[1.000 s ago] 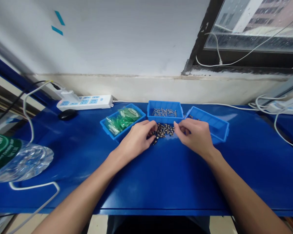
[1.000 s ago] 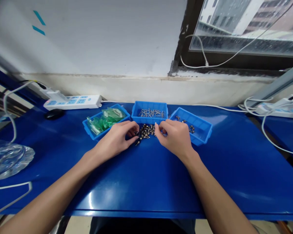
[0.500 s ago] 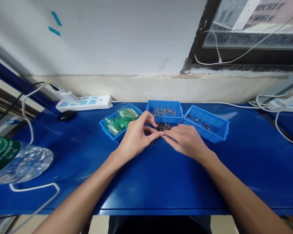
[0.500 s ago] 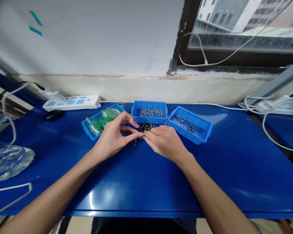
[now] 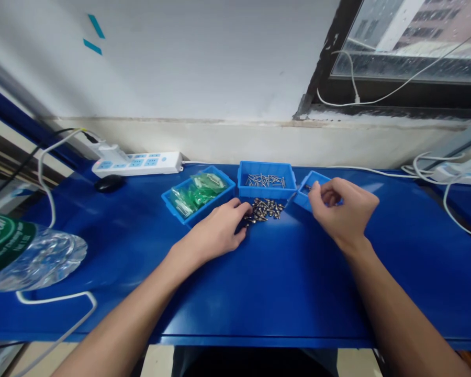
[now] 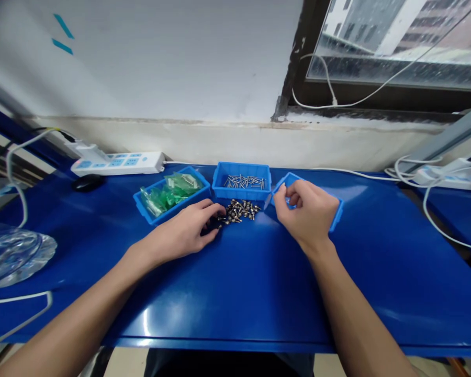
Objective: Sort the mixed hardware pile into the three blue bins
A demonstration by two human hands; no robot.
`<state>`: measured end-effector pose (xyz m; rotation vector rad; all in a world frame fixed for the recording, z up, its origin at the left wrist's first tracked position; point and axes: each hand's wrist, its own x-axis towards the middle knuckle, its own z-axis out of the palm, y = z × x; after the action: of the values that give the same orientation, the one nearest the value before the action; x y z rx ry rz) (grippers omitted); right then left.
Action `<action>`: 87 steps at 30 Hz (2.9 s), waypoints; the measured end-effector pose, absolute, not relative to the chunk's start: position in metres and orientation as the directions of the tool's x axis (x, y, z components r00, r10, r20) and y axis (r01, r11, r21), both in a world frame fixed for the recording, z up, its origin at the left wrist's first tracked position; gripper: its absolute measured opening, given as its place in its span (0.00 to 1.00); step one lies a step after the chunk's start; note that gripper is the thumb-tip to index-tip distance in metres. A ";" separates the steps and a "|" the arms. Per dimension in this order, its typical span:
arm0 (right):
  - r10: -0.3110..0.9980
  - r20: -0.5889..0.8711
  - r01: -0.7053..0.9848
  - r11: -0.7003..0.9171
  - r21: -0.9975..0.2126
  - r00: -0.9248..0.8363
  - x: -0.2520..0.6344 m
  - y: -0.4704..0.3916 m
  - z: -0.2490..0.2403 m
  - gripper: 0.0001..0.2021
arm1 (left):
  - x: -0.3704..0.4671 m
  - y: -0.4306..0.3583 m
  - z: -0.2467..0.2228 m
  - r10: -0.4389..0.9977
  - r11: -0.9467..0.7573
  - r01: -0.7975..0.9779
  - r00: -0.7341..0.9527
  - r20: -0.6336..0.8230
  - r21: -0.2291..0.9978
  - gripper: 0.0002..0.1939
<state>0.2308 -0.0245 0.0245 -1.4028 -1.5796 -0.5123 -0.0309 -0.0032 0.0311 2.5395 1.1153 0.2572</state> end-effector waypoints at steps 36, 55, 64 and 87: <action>0.643 0.716 0.801 0.563 -0.201 -0.272 0.201 -0.031 0.011 0.12 | -0.022 0.002 0.028 0.793 -0.576 0.496 0.531 0.297 0.650 0.11; 0.537 0.783 0.807 0.585 -0.077 -0.314 0.214 -0.028 0.017 0.03 | -0.029 0.000 0.039 0.691 -0.713 0.599 0.688 0.222 0.365 0.12; 0.547 0.835 0.949 0.232 -0.215 0.056 0.235 -0.021 0.020 0.18 | -0.030 0.004 0.026 0.720 -0.674 0.667 0.690 0.078 0.318 0.12; 0.646 0.571 0.757 0.650 -0.063 -0.507 0.201 -0.031 0.007 0.08 | -0.018 -0.006 0.042 0.803 -0.493 0.373 0.543 0.246 0.786 0.07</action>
<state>0.2006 -0.0307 0.0074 -1.0878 -2.3066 -0.2618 -0.0181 -0.0062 0.0422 2.0916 0.9450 0.8023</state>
